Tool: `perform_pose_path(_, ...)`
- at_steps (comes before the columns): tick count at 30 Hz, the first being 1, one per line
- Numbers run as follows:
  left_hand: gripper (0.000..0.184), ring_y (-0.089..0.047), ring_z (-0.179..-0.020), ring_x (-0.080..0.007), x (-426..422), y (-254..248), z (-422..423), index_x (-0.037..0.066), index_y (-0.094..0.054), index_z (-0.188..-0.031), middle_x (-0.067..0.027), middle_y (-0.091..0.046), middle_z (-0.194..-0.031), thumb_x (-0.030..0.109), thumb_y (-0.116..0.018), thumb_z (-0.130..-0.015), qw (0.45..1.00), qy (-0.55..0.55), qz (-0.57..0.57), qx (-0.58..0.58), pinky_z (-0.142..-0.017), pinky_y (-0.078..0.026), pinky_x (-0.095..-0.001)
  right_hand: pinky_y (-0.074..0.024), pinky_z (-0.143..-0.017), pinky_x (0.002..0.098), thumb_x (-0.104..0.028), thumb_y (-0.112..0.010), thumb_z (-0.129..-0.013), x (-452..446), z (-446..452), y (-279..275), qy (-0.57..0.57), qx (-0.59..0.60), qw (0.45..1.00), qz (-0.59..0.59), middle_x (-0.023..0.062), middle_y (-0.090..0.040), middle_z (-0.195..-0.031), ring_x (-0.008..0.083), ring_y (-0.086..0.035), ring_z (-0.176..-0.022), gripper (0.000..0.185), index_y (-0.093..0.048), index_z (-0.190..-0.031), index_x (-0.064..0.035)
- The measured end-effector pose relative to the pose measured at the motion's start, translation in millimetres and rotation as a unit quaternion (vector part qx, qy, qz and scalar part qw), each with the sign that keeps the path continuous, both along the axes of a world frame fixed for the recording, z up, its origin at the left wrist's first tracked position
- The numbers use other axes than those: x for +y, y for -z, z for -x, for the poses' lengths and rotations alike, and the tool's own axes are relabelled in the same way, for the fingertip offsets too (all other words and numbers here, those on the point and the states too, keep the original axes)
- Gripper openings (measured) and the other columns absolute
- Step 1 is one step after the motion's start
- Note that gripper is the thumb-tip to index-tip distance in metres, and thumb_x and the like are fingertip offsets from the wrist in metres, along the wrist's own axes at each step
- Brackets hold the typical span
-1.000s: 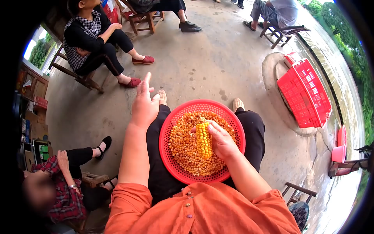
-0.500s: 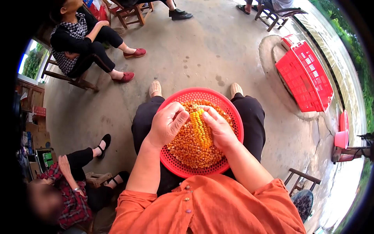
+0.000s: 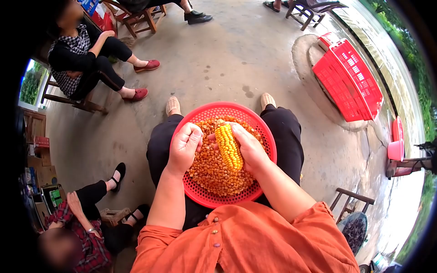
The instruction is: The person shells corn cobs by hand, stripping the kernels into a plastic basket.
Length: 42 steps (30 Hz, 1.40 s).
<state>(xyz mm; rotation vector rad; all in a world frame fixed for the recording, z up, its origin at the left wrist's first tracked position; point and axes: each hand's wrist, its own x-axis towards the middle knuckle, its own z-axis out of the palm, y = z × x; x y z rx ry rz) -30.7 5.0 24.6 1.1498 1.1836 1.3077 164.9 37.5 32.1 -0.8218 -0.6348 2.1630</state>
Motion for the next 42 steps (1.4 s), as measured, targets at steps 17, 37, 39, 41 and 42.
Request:
perform_pose_path(17, 0.027, -0.059, -0.068, -0.0263, -2.8, -25.5, -16.2, 0.001, -0.060, -0.082, -0.0123, -0.057, -0.075, 0.024, -0.071, -0.090, 0.947, 0.068, -0.128, 0.288, -0.063, -0.047, -0.0347, -0.0467, -0.101, 0.0338, -0.024, -0.039, -0.107, -3.3, 1.2, 5.0, 0.051, -0.015, 0.998, -0.017, 0.0133, -0.064, -0.120, 0.0214, -0.061, -0.113, 0.035, -0.054, -0.129, -0.0008)
perform_pose_path(37, 0.015, -0.052, -0.059, -0.0072, -2.8, -0.3, 1.4, 0.006, -0.059, -0.082, -0.0005, -0.057, -0.071, 0.009, -0.055, -0.096, 0.989, -0.008, 0.056, -0.138, -0.058, -0.044, -0.0200, -0.0565, -0.085, 0.0368, -0.006, -0.049, -0.089, -8.2, -1.3, 1.4, -0.048, 0.051, 0.997, -0.015, 0.0123, -0.053, -0.136, 0.0259, -0.063, -0.107, 0.059, -0.036, -0.147, -0.0045)
perform_pose_path(39, 0.020, -0.052, -0.061, -0.0065, -2.1, -1.6, 2.8, 0.006, -0.060, -0.083, 0.0003, -0.057, -0.071, 0.017, -0.056, -0.100, 0.987, 0.008, 0.075, -0.143, -0.059, -0.044, -0.0201, -0.0508, -0.095, 0.0347, -0.001, -0.052, -0.080, -8.1, -1.4, 0.6, -0.058, 0.018, 0.998, -0.033, 0.0130, -0.048, -0.140, 0.0237, -0.058, -0.116, 0.071, -0.034, -0.149, -0.0041)
perform_pose_path(41, 0.026, -0.051, -0.060, -0.0068, -1.9, 0.5, 1.8, 0.006, -0.059, -0.082, 0.0006, -0.057, -0.071, 0.022, -0.055, -0.102, 0.989, 0.023, 0.076, -0.123, -0.058, -0.044, -0.0204, -0.0452, -0.101, 0.0335, 0.000, -0.054, -0.079, -9.4, -0.9, 1.7, -0.053, -0.023, 0.995, -0.080, 0.0130, -0.047, -0.141, 0.0225, -0.053, -0.123, 0.073, -0.033, -0.149, -0.0038)
perform_pose_path(42, 0.028, -0.051, -0.060, -0.0061, -2.2, 0.4, 0.5, 0.008, -0.059, -0.082, 0.0013, -0.056, -0.070, 0.026, -0.053, -0.102, 0.988, 0.046, 0.102, -0.103, -0.057, -0.043, -0.0197, -0.0396, -0.108, 0.0323, 0.001, -0.057, -0.078, -10.3, -0.2, 2.0, -0.048, -0.065, 0.989, -0.125, 0.0130, -0.047, -0.141, 0.0213, -0.048, -0.129, 0.076, -0.033, -0.150, -0.0035)
